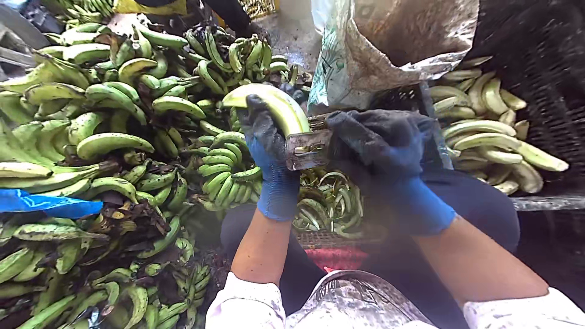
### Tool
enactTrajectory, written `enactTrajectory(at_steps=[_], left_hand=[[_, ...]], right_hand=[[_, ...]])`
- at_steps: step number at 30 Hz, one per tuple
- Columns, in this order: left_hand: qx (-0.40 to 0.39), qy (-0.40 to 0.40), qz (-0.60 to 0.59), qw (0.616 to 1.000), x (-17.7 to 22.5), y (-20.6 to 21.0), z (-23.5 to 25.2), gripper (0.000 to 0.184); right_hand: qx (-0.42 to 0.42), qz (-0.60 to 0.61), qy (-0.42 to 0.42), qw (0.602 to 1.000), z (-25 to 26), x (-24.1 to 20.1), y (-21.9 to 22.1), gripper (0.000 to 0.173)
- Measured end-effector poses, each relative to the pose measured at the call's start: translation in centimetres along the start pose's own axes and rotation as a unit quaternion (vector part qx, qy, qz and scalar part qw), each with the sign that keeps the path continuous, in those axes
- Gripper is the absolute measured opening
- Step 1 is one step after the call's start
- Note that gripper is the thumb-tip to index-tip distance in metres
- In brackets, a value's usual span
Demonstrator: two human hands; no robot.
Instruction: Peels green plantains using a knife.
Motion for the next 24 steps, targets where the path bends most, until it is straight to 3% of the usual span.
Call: enactTrajectory(at_steps=[2, 4, 6, 8, 10, 11, 13, 14, 17, 19, 22, 24], left_hand=[[-0.023, -0.009, -0.013, 1.0, -0.1, 0.2, -0.7, 0.033], [-0.159, -0.084, 0.049, 0.982, -1.1, 0.8, -1.9, 0.036], [-0.277, -0.174, 0.134, 0.935, -1.8, 1.4, -3.0, 0.038], [-0.341, -0.227, 0.194, 0.891, -3.0, 1.8, -3.1, 0.049], [-0.313, -0.215, 0.158, 0.911, -4.0, 2.0, -1.3, 0.054], [-0.27, -0.201, 0.08, 0.938, -4.1, 1.9, 0.2, 0.051], [-0.153, -0.154, -0.097, 0.971, -3.7, 1.9, 3.0, 0.036], [-0.098, -0.121, -0.163, 0.974, -3.1, 1.8, 4.0, 0.04], [0.03, -0.037, -0.209, 0.977, -1.3, 1.2, 4.1, 0.039], [0.017, -0.016, -0.209, 0.978, -1.5, 1.5, 4.0, 0.036], [-0.089, 0.013, -0.215, 0.972, -0.5, 2.2, 4.2, 0.035], [-0.097, 0.001, -0.191, 0.977, 0.6, 1.8, 4.7, 0.04]], right_hand=[[-0.014, 0.027, -0.006, 1.0, 0.6, 0.8, 0.3, 0.05], [-0.048, 0.053, 0.018, 0.997, 2.3, 3.2, 1.1, 0.054], [-0.1, 0.074, 0.046, 0.991, 3.7, 5.6, 2.0, 0.058], [-0.163, 0.085, 0.079, 0.98, 3.9, 7.6, 3.1, 0.061], [-0.179, 0.051, 0.137, 0.973, 2.8, 8.7, 3.3, 0.054], [-0.14, 0.035, 0.141, 0.979, 2.6, 8.2, 2.7, 0.055], [-0.033, 0.01, 0.092, 0.995, 1.8, 5.3, 1.3, 0.059], [0.012, 0.009, 0.049, 0.999, 1.2, 3.3, 0.7, 0.055], [0.054, 0.034, -0.034, 0.997, 0.0, 0.3, 0.1, 0.054], [0.033, 0.068, -0.034, 0.997, 1.0, 0.3, 0.3, 0.048], [0.035, 0.089, -0.034, 0.995, 1.2, 0.1, 0.1, 0.051], [0.051, 0.071, -0.032, 0.996, 0.6, 0.1, -0.2, 0.05]])
Point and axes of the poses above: each hand's wrist, its own z-axis towards the middle knuckle, its own y-axis out of the palm, x = y × z, the point moved 9 cm from there along z, towards the middle knuckle, and after that the axes turned 4 degrees about -z, right-handed, at the moved point
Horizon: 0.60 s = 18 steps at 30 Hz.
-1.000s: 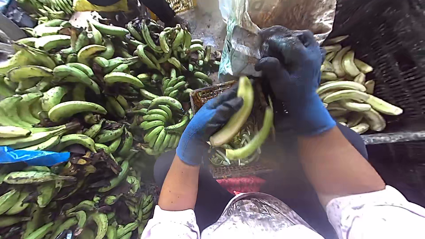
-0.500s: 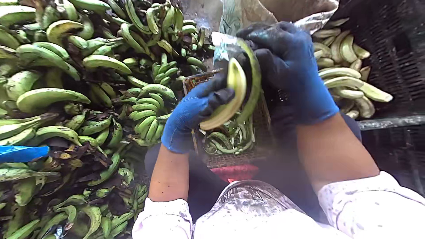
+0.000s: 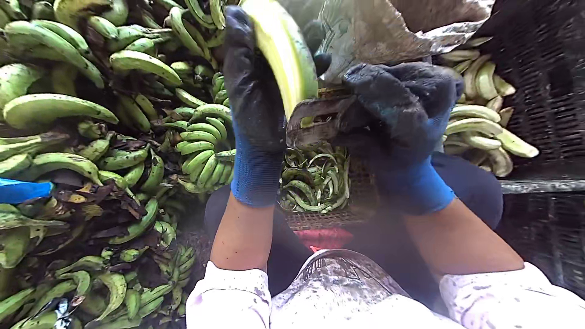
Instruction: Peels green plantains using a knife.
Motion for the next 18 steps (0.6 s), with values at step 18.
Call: enactTrajectory(at_steps=[18], left_hand=[[-0.097, -0.133, 0.366, 0.916, -1.6, 2.2, -7.5, 0.036]], right_hand=[[-0.138, 0.009, 0.157, 0.978, 1.9, 6.1, 1.1, 0.053]])
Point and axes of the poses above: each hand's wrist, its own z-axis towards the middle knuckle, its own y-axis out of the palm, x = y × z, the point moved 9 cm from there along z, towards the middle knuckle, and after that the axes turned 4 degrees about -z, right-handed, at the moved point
